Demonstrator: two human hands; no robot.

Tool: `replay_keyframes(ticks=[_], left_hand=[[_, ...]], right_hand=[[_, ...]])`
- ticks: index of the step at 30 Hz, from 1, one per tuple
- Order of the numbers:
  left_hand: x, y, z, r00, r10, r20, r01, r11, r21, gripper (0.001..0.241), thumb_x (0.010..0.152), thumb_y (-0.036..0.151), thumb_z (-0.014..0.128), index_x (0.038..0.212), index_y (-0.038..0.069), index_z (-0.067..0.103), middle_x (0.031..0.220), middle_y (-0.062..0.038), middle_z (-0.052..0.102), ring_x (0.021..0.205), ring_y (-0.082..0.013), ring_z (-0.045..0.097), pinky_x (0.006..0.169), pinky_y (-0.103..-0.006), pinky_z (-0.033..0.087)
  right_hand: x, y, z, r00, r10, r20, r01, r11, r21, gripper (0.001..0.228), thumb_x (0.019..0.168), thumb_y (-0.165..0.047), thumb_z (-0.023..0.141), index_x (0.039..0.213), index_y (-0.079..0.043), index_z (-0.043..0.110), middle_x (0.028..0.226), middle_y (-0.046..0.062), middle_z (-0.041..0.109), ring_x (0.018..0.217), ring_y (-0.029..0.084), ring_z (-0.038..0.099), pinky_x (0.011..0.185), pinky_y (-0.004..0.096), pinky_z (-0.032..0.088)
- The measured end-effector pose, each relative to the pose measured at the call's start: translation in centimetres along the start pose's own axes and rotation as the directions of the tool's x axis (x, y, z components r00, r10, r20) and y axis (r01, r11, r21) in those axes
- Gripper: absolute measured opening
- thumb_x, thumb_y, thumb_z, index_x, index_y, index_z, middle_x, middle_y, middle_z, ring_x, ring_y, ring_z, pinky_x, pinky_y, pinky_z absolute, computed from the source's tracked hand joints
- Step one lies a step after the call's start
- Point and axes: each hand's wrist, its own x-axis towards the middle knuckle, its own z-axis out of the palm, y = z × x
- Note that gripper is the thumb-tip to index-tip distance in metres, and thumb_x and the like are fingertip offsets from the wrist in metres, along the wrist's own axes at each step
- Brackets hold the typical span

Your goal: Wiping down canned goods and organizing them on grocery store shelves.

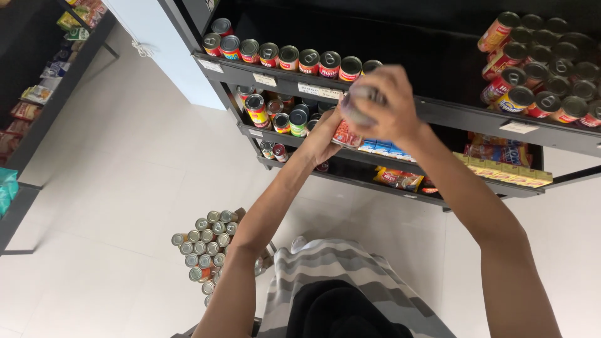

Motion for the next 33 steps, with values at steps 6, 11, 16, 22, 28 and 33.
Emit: replay_keyframes(ticks=[6, 11, 16, 22, 28, 33], left_hand=[[-0.8, -2.0, -1.8, 0.995, -0.044, 0.087, 0.049, 0.997, -0.055, 0.058, 0.112, 0.056, 0.047, 0.134, 0.004, 0.057, 0.115, -0.008, 0.066, 0.101, -0.0162, 0.069, 0.077, -0.0321, 0.06], [-1.4, -1.3, -0.3, 0.997, -0.061, -0.043, 0.063, 0.997, 0.034, 0.057, 0.1, 0.054, 0.05, 0.133, 0.008, 0.055, 0.118, -0.006, 0.067, 0.103, -0.0149, 0.07, 0.08, -0.0328, 0.063], [-1.5, -1.0, 0.1, 0.994, 0.041, -0.105, -0.026, 0.99, 0.136, 0.057, 0.102, 0.05, 0.057, 0.135, 0.004, 0.055, 0.115, -0.008, 0.067, 0.102, -0.0156, 0.069, 0.081, -0.0318, 0.062], [-1.4, -1.1, -0.5, 1.0, -0.02, -0.011, 0.02, 0.998, -0.059, 0.066, 0.101, 0.062, 0.054, 0.126, 0.002, 0.062, 0.104, -0.007, 0.071, 0.089, -0.0149, 0.069, 0.068, -0.0293, 0.058], [-2.0, -0.2, 0.6, 0.924, 0.313, 0.219, -0.381, 0.717, 0.584, 0.065, 0.089, 0.039, 0.082, 0.136, 0.002, 0.057, 0.114, -0.005, 0.067, 0.101, -0.0095, 0.063, 0.088, -0.0305, 0.055], [-2.9, 1.6, 3.7, 0.888, 0.396, 0.235, -0.359, 0.275, 0.892, 0.06, 0.079, 0.021, 0.094, 0.128, -0.001, 0.067, 0.12, -0.011, 0.074, 0.108, -0.0156, 0.071, 0.093, -0.031, 0.059]], right_hand=[[-1.7, -3.2, 0.9, 0.949, -0.282, 0.143, 0.27, 0.958, 0.099, 0.032, 0.071, -0.036, 0.086, 0.092, -0.018, 0.07, 0.117, 0.001, 0.063, 0.105, 0.028, 0.06, 0.078, 0.044, 0.049], [-2.2, -1.2, 0.7, 0.99, -0.12, 0.076, 0.118, 0.992, 0.033, 0.037, 0.073, -0.033, 0.087, 0.098, -0.015, 0.067, 0.121, 0.005, 0.061, 0.109, 0.03, 0.06, 0.085, 0.045, 0.053], [-2.6, -3.5, 1.2, 0.967, -0.251, 0.036, 0.245, 0.961, 0.13, 0.033, 0.072, -0.028, 0.088, 0.092, -0.017, 0.064, 0.116, 0.001, 0.063, 0.103, 0.025, 0.061, 0.077, 0.042, 0.048], [-2.5, -0.3, 0.7, 0.98, -0.195, 0.035, 0.192, 0.979, 0.064, 0.035, 0.079, -0.032, 0.089, 0.092, -0.014, 0.061, 0.12, 0.007, 0.061, 0.11, 0.028, 0.063, 0.086, 0.046, 0.052], [-0.4, -0.4, -1.4, 0.868, 0.483, 0.113, -0.496, 0.844, 0.202, 0.025, 0.095, -0.018, 0.079, 0.115, -0.007, 0.07, 0.125, 0.011, 0.06, 0.116, 0.027, 0.063, 0.098, 0.042, 0.056], [1.0, -2.1, -0.6, 0.938, 0.334, 0.087, -0.344, 0.929, 0.14, 0.029, 0.09, -0.022, 0.084, 0.108, -0.004, 0.07, 0.119, 0.012, 0.06, 0.111, 0.033, 0.063, 0.093, 0.042, 0.054]])
